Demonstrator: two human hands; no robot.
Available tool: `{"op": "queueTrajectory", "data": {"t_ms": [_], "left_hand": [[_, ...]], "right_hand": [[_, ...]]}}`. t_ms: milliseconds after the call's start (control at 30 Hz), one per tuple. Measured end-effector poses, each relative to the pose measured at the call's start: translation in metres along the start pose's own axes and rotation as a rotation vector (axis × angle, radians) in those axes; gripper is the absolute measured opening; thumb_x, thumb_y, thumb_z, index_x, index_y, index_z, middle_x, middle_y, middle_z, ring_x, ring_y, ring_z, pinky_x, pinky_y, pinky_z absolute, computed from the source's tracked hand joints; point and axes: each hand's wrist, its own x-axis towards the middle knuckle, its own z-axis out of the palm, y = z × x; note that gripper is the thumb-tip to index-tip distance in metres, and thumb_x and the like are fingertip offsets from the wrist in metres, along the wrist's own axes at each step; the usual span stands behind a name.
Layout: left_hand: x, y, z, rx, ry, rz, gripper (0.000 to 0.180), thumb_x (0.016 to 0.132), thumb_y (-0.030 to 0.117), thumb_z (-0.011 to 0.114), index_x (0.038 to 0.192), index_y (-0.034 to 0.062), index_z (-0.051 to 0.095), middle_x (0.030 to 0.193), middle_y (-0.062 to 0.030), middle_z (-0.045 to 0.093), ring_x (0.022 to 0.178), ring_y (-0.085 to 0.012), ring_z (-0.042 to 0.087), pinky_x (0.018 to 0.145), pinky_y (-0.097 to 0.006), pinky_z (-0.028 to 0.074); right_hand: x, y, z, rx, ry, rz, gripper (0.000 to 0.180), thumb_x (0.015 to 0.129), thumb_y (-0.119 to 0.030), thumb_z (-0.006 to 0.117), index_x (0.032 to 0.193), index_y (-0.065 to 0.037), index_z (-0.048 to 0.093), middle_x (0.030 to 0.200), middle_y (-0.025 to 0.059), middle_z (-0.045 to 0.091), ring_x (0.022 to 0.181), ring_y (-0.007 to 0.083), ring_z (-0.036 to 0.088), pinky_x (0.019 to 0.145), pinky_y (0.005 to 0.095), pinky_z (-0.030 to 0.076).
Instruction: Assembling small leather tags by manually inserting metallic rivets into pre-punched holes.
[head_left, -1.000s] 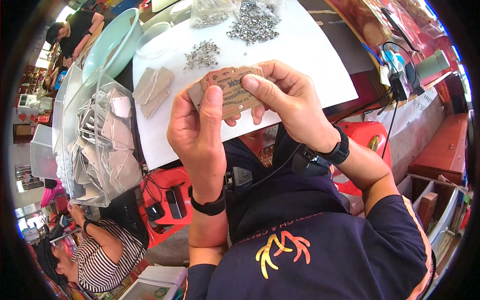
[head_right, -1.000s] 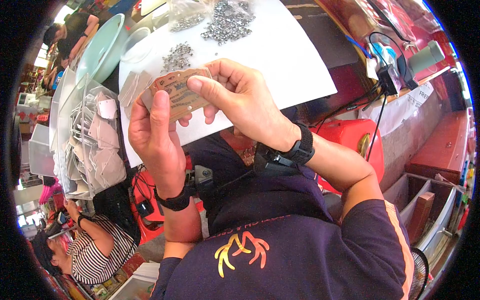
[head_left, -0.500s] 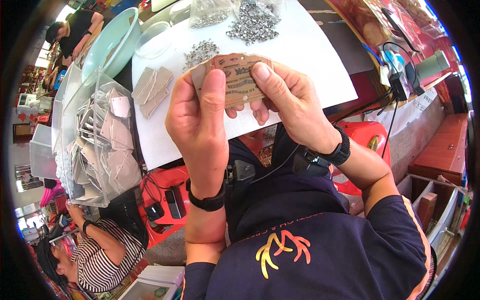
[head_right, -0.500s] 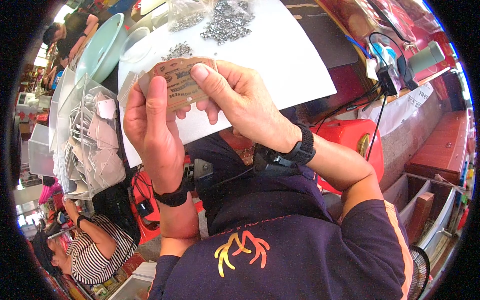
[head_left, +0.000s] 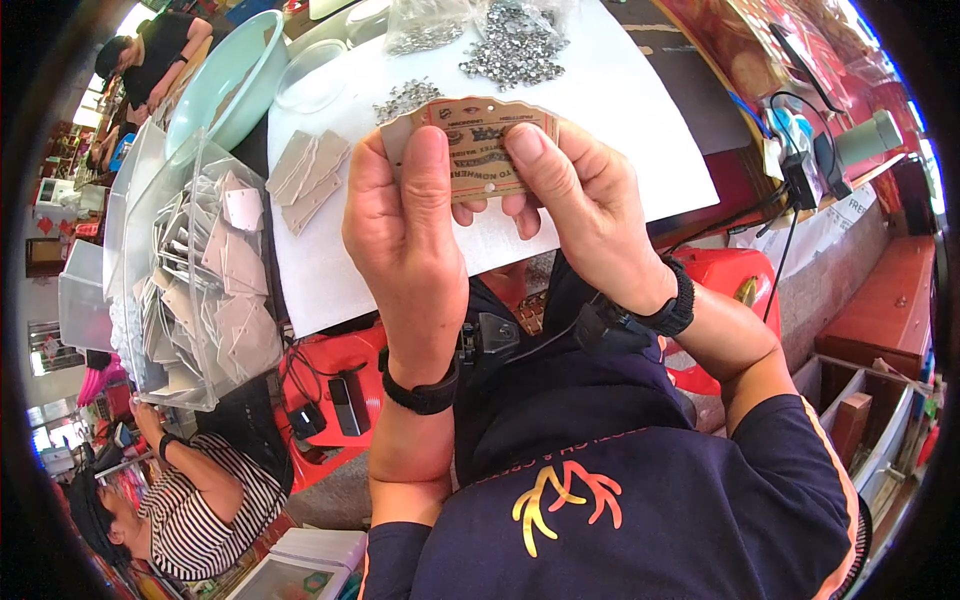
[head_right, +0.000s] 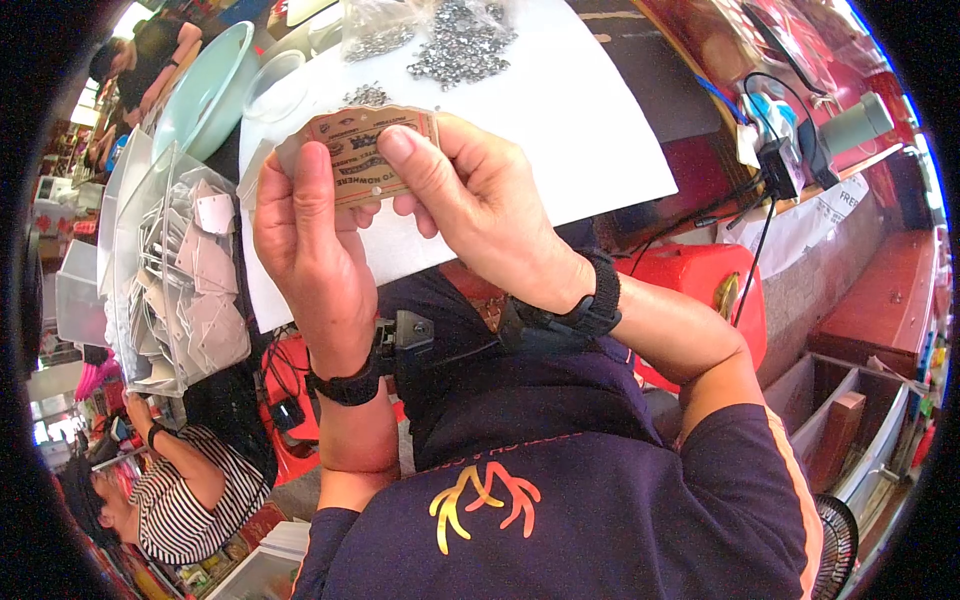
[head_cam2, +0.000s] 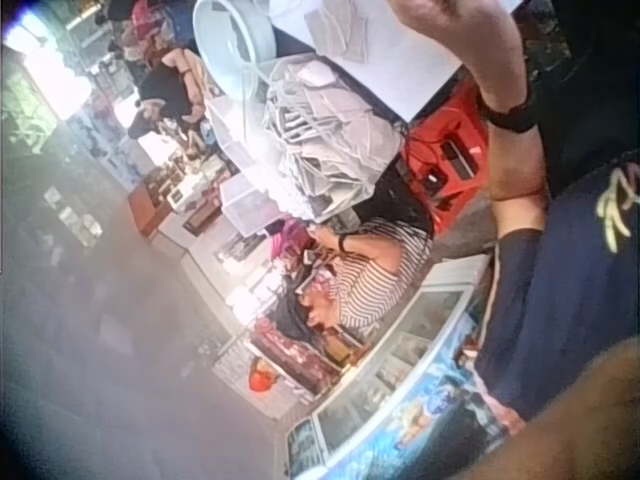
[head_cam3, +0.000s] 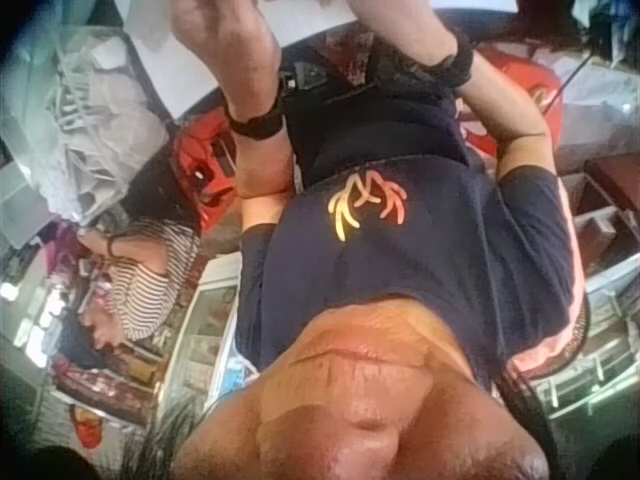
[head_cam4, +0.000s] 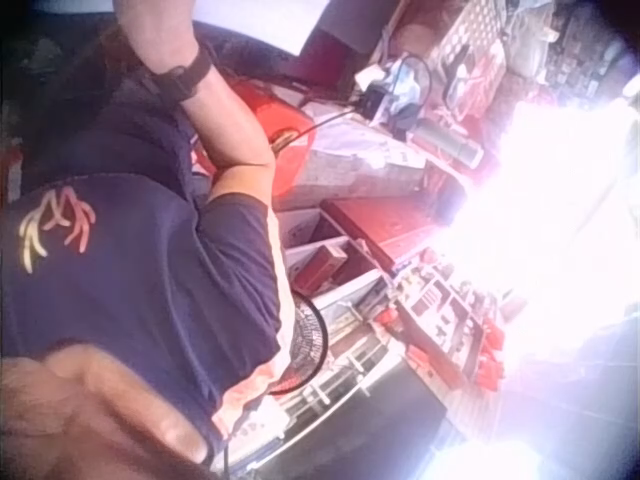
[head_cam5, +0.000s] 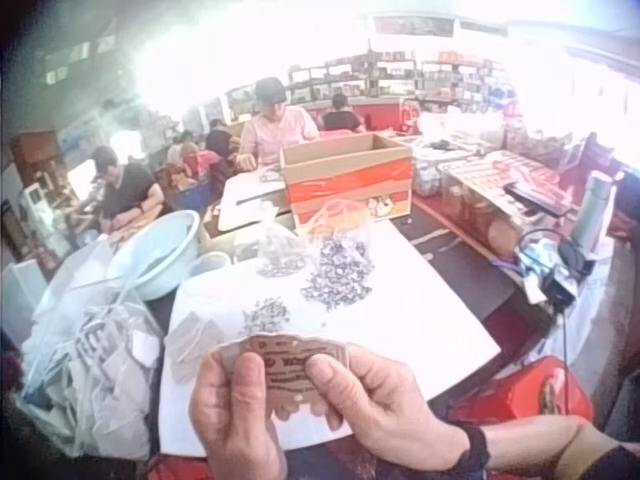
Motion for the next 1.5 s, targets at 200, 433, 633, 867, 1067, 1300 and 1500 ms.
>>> {"op": "queueTrajectory", "data": {"t_ms": [200, 433, 633, 867, 1067, 1300, 1500], "left_hand": [[-0.002, -0.002, -0.004, 0.001, 0.056, 0.031, 0.020, 0.101, 0.021, 0.053, 0.109, 0.0046, 0.059, 0.091, -0.0006, 0.063, 0.070, -0.0047, 0.053, 0.059, -0.020, 0.039], [-0.007, -0.005, -0.010, 0.030, 0.136, 0.038, 0.019, 0.101, 0.023, 0.053, 0.109, 0.0062, 0.058, 0.091, -0.0007, 0.063, 0.070, -0.0056, 0.053, 0.059, -0.021, 0.040], [-0.006, -0.013, -0.016, 0.037, 0.205, 0.016, 0.020, 0.104, 0.023, 0.048, 0.105, 0.0042, 0.054, 0.084, 0.0015, 0.057, 0.067, -0.0037, 0.045, 0.058, -0.020, 0.037], [-0.006, -0.024, -0.028, 0.037, 0.237, -0.062, 0.020, 0.103, 0.023, 0.049, 0.105, 0.0040, 0.055, 0.083, 0.0011, 0.057, 0.066, -0.0036, 0.045, 0.058, -0.020, 0.037], [-0.011, -0.033, -0.040, 0.025, 0.239, -0.085, 0.018, 0.100, 0.021, 0.054, 0.108, 0.0051, 0.057, 0.093, -0.0022, 0.063, 0.071, -0.0057, 0.051, 0.059, -0.021, 0.040], [-0.015, -0.036, -0.043, -0.044, 0.308, -0.070, 0.018, 0.098, 0.017, 0.058, 0.108, 0.0028, 0.055, 0.092, -0.0042, 0.064, 0.069, -0.0064, 0.052, 0.058, -0.022, 0.041], [-0.019, -0.041, -0.049, -0.089, 0.297, -0.113, 0.020, 0.098, 0.018, 0.058, 0.111, 0.0035, 0.056, 0.096, -0.0049, 0.065, 0.073, -0.0070, 0.055, 0.059, -0.022, 0.041]], "right_hand": [[0.005, 0.001, 0.007, -0.167, 0.020, -0.089, 0.032, 0.100, -0.031, 0.054, 0.107, -0.001, 0.065, 0.073, -0.0005, 0.061, 0.063, 0.0038, 0.052, 0.053, 0.0209, 0.043], [0.013, 0.005, 0.016, -0.193, -0.003, -0.013, 0.034, 0.100, -0.032, 0.053, 0.100, -0.001, 0.066, 0.067, 0.0002, 0.058, 0.060, 0.0049, 0.052, 0.052, 0.0227, 0.043], [0.022, 0.021, 0.015, -0.231, -0.077, 0.102, 0.039, 0.101, -0.037, 0.051, 0.102, -0.001, 0.067, 0.066, -0.0002, 0.056, 0.055, 0.0048, 0.049, 0.047, 0.0227, 0.042], [0.031, 0.041, 0.016, -0.142, -0.138, 0.185, 0.040, 0.101, -0.037, 0.050, 0.110, -0.002, 0.067, 0.066, -0.0008, 0.055, 0.054, 0.0051, 0.049, 0.046, 0.0215, 0.043], [0.026, 0.045, 0.020, -0.085, -0.149, 0.292, 0.039, 0.102, -0.034, 0.049, 0.116, -0.002, 0.065, 0.071, -0.0006, 0.057, 0.057, 0.0041, 0.048, 0.049, 0.0199, 0.043], [0.021, 0.049, 0.027, 0.020, -0.132, 0.321, 0.036, 0.102, -0.031, 0.049, 0.116, -0.002, 0.065, 0.073, -0.0015, 0.058, 0.059, 0.0031, 0.047, 0.050, 0.0185, 0.043], [0.021, 0.062, 0.026, 0.020, -0.128, 0.320, 0.034, 0.102, -0.031, 0.051, 0.112, -0.002, 0.066, 0.072, -0.0016, 0.058, 0.058, 0.0032, 0.047, 0.050, 0.0188, 0.043]]}}
